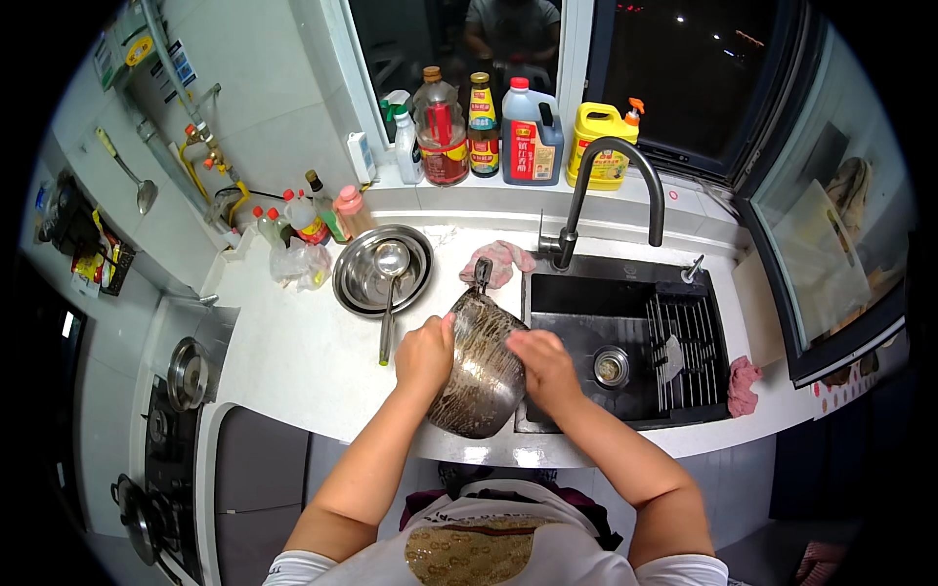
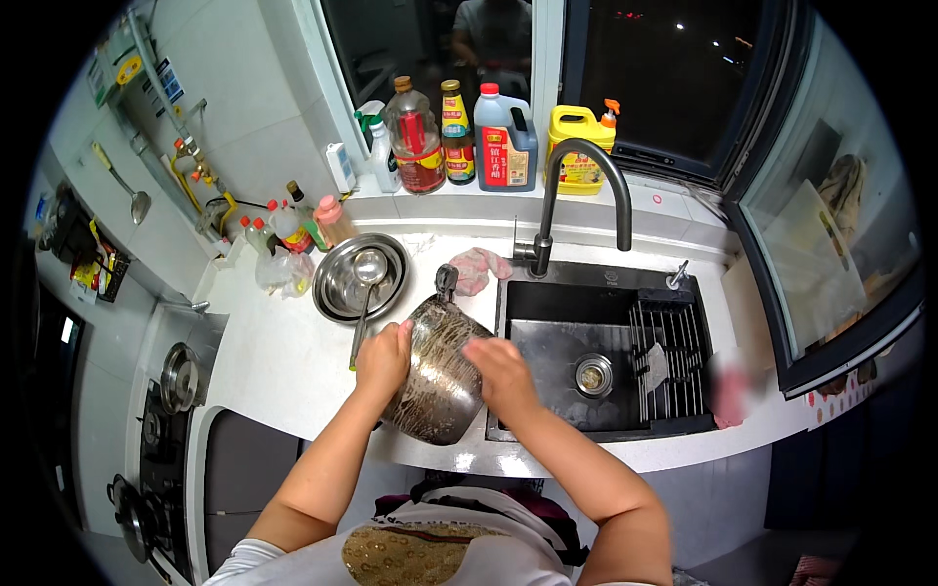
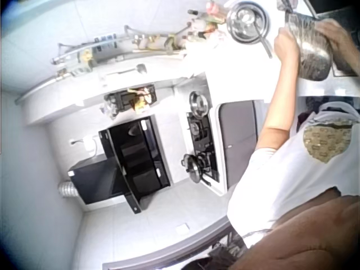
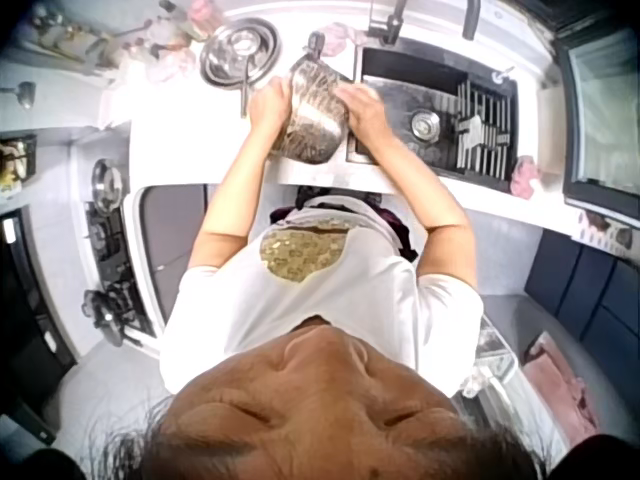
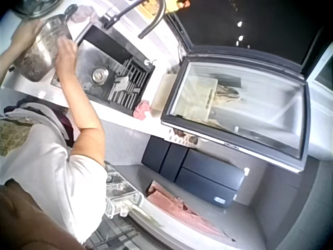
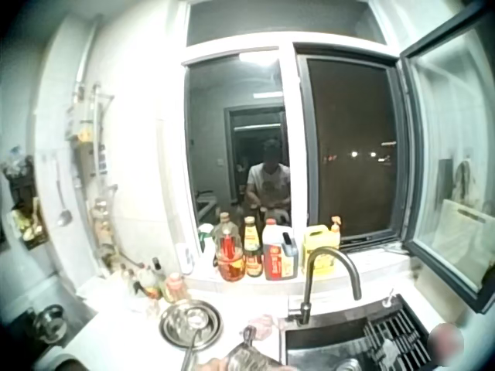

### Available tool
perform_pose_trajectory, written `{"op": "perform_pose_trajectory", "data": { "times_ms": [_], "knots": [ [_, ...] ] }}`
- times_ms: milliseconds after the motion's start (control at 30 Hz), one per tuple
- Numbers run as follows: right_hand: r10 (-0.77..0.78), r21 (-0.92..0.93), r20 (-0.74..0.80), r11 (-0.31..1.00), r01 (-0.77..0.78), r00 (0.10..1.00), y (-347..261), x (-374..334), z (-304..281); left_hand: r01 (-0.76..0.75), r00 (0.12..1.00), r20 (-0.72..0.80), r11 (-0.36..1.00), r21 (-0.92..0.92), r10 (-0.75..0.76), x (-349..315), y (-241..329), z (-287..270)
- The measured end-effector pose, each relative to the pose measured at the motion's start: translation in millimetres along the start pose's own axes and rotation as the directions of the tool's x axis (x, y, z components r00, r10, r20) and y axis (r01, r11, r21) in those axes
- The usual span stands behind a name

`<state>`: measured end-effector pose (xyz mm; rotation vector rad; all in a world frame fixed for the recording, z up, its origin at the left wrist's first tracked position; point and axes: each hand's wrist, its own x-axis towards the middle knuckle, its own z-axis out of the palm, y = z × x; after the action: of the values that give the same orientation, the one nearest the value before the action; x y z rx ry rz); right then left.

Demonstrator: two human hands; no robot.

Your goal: The person scrubs the exterior bottom of a metal pot with a metal scrubber at a kitchen sink, turning the pot to reach different areas.

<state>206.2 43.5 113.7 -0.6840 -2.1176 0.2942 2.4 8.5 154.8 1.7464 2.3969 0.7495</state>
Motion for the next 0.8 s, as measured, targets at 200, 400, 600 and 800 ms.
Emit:
{"op": "perform_pose_trajectory", "data": {
  "times_ms": [200, 400, 600, 800],
  "knots": [
    [-0.195, 0.139, 0.177, 0.975, 0.171, 0.965, -45, -8, 3, 0.018, 1.000, 0.002, 1.000, 0.012, -0.018, -2, 1, -3],
    [-0.129, 0.061, -0.002, 0.990, 0.129, 0.992, -29, 17, 20, 0.001, 1.000, 0.010, 1.000, -0.017, -0.001, -1, 0, -4],
    [0.109, 0.084, -0.010, 0.991, -0.108, 0.994, 2, 38, 22, 0.019, 0.999, 0.035, 1.000, -0.019, -0.018, 0, 3, -5],
    [-0.077, 0.135, 0.019, 0.988, 0.074, 0.997, -27, 37, 22, 0.042, 0.999, 0.026, 0.999, -0.002, -0.042, -2, 2, -6]
  ]
}}
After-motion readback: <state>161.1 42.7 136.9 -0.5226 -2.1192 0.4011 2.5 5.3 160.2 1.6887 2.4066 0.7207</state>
